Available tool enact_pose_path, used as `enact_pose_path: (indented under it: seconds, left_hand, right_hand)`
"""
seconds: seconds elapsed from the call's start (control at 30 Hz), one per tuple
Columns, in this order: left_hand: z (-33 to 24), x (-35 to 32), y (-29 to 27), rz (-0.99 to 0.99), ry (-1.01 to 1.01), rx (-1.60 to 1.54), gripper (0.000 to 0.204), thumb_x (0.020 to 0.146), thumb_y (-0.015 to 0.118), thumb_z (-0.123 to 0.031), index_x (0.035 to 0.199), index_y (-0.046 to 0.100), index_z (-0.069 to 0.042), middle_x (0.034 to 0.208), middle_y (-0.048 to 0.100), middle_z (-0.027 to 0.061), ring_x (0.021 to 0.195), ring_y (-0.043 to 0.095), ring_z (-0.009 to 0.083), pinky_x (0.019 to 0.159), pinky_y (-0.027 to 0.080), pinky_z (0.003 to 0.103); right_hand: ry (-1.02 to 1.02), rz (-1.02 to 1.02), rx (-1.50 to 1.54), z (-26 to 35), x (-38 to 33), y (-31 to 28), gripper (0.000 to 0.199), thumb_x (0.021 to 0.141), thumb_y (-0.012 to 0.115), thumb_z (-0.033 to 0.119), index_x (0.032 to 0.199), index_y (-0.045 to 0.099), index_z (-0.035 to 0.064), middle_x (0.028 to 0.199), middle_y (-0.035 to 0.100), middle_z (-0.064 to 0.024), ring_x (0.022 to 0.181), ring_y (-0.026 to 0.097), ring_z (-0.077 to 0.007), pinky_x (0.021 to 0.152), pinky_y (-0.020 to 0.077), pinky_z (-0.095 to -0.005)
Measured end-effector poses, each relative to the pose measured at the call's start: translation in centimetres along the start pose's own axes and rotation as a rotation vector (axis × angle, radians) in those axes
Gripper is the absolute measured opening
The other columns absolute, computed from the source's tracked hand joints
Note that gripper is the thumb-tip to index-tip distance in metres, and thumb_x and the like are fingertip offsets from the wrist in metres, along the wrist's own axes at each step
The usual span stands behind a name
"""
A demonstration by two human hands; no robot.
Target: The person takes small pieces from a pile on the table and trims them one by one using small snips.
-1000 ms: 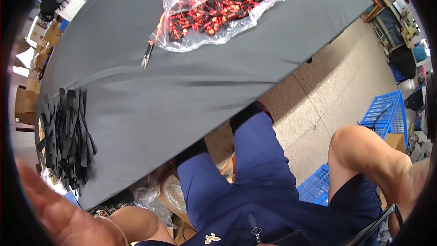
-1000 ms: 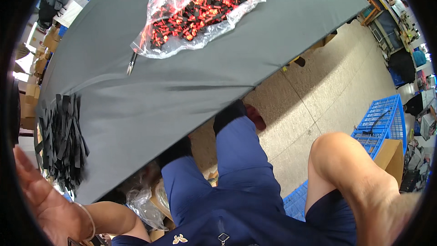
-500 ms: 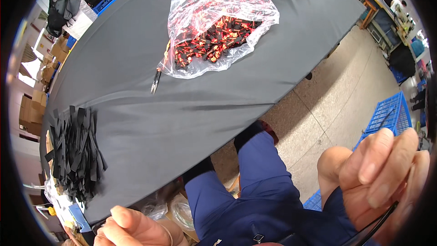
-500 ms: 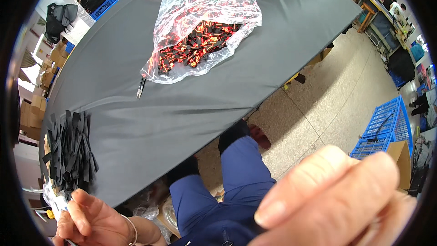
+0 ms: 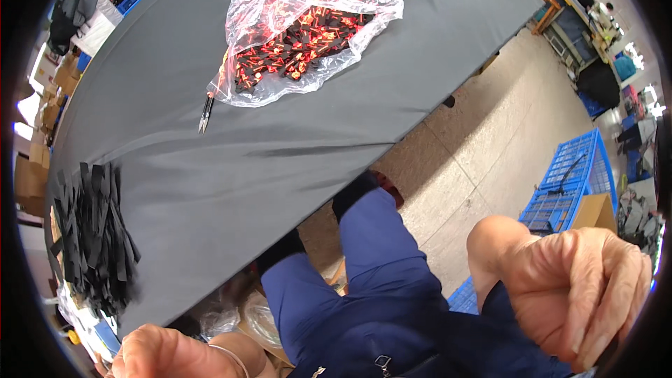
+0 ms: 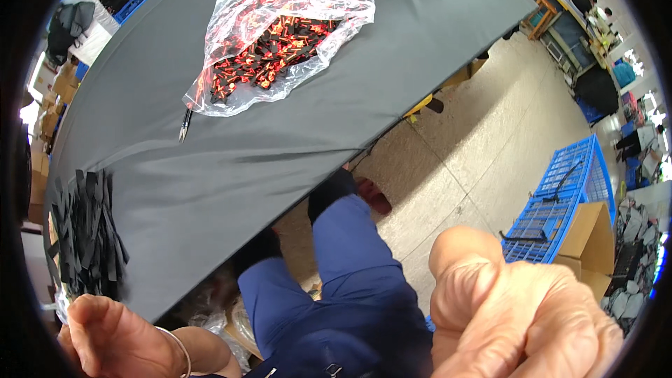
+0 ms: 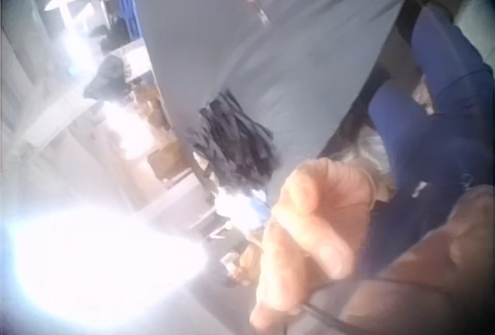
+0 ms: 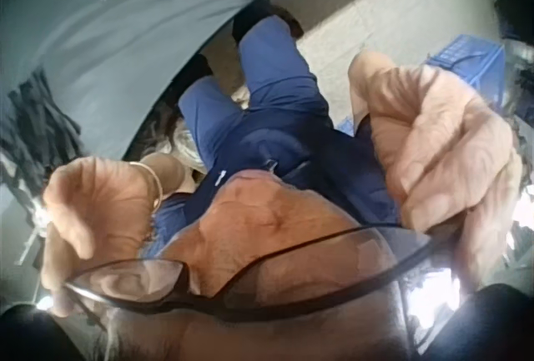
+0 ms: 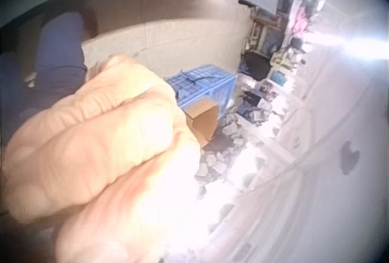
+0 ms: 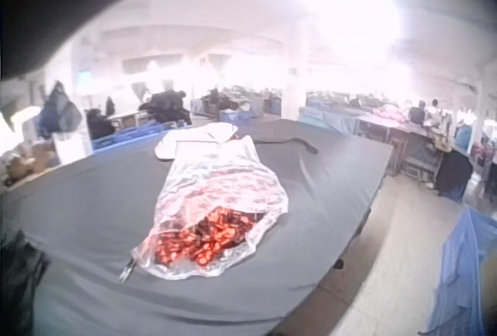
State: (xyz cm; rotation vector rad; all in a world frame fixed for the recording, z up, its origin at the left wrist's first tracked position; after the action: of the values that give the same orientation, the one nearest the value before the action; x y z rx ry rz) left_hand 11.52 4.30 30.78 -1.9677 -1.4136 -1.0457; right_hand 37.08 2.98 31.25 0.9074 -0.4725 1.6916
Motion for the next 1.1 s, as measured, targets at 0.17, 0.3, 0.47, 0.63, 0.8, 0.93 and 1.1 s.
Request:
enact_pose_path:
  seconds: [0.17, 0.3, 0.47, 0.63, 0.8, 0.93, 1.1]
  left_hand:
    - [-2.6, -1.1, -2.6, -0.182, 0.093, -0.162, 0.032, 0.093, 0.045, -0.028, 0.124, 0.053, -0.029, 0.127, 0.055, -0.0088, 0.094, 0.061, 0.0088, 0.100, 0.035, 0.039]
    - [-2.3, -1.1, -1.0, -0.149, 0.008, -0.053, 0.030, 0.091, 0.048, -0.031, 0.120, 0.055, -0.030, 0.126, 0.056, -0.0100, 0.086, 0.062, 0.0094, 0.097, 0.037, 0.039]
    - [-4.1, -2.5, -1.8, -0.328, 0.209, 0.166, 0.029, 0.089, 0.051, -0.032, 0.118, 0.056, -0.031, 0.122, 0.056, -0.0131, 0.083, 0.060, 0.0091, 0.096, 0.038, 0.039]
    - [-3.8, -2.3, -1.1, -0.109, -0.058, 0.019, 0.032, 0.091, 0.049, -0.033, 0.123, 0.053, -0.031, 0.132, 0.048, -0.0119, 0.090, 0.058, 0.0099, 0.098, 0.037, 0.039]
    - [-3.0, -3.2, -1.4, -0.148, -0.017, 0.062, 0.045, 0.095, 0.044, -0.029, 0.139, 0.034, -0.032, 0.146, 0.033, -0.0029, 0.096, 0.057, 0.0144, 0.100, 0.037, 0.041]
    - [-3.0, -4.7, -1.6, -0.243, 0.031, -0.012, 0.048, 0.092, 0.045, -0.031, 0.127, 0.040, 0.002, 0.121, 0.050, 0.0185, 0.101, 0.053, 0.0247, 0.096, 0.038, 0.043]
    - [2.3, -12.9, -6.0, -0.453, -0.503, 0.253, 0.023, 0.084, 0.051, 0.004, 0.104, 0.061, 0.008, 0.095, 0.065, 0.0233, 0.073, 0.067, 0.0270, 0.071, 0.054, 0.036]
  right_hand:
    - [-0.010, -0.080, -0.226, 1.7, -1.0, 1.3, 0.018, 0.085, 0.058, 0.007, 0.101, 0.065, 0.0112, 0.101, 0.062, 0.0026, 0.079, 0.061, -0.0099, 0.065, 0.0552, -0.0238]
    - [-0.017, -0.088, -0.280, 0.1, -1.5, 1.2, 0.016, 0.086, 0.057, 0.009, 0.100, 0.064, 0.0099, 0.099, 0.062, 0.0014, 0.078, 0.060, -0.0104, 0.065, 0.0545, -0.0243]
    - [-0.022, -0.130, -0.412, -1.8, -2.7, 1.2, 0.015, 0.087, 0.056, 0.011, 0.099, 0.063, 0.0084, 0.097, 0.061, -0.0002, 0.077, 0.059, -0.0110, 0.065, 0.0537, -0.0249]
    - [-0.075, -0.114, -0.499, -2.1, -2.3, 1.5, 0.015, 0.087, 0.055, 0.014, 0.098, 0.063, 0.0069, 0.095, 0.060, -0.0017, 0.076, 0.058, -0.0117, 0.065, 0.0529, -0.0255]
    - [-0.103, -0.104, -0.602, -3.1, -1.4, 2.6, 0.016, 0.088, 0.054, 0.016, 0.097, 0.062, 0.0054, 0.093, 0.060, -0.0033, 0.075, 0.058, -0.0123, 0.064, 0.0520, -0.0261]
    - [-0.164, -0.081, -0.607, -2.9, -0.5, 4.8, 0.017, 0.089, 0.053, 0.018, 0.096, 0.061, 0.0042, 0.091, 0.059, -0.0045, 0.075, 0.057, -0.0128, 0.064, 0.0513, -0.0265]
    - [-0.123, -0.076, -0.538, -16.2, 1.4, 5.4, 0.019, 0.088, 0.055, 0.010, 0.100, 0.061, -0.0033, 0.090, 0.061, -0.0091, 0.076, 0.060, -0.0153, 0.066, 0.0519, -0.0280]
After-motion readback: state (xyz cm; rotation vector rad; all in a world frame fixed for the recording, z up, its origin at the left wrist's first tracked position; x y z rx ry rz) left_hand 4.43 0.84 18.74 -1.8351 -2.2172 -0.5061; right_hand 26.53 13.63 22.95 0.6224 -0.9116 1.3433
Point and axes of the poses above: each hand's wrist, its own x-axis towards the middle knuckle, its own y-axis out of the palm, z = x × y, the point moved 8 cm from there along x, towards the middle knuckle
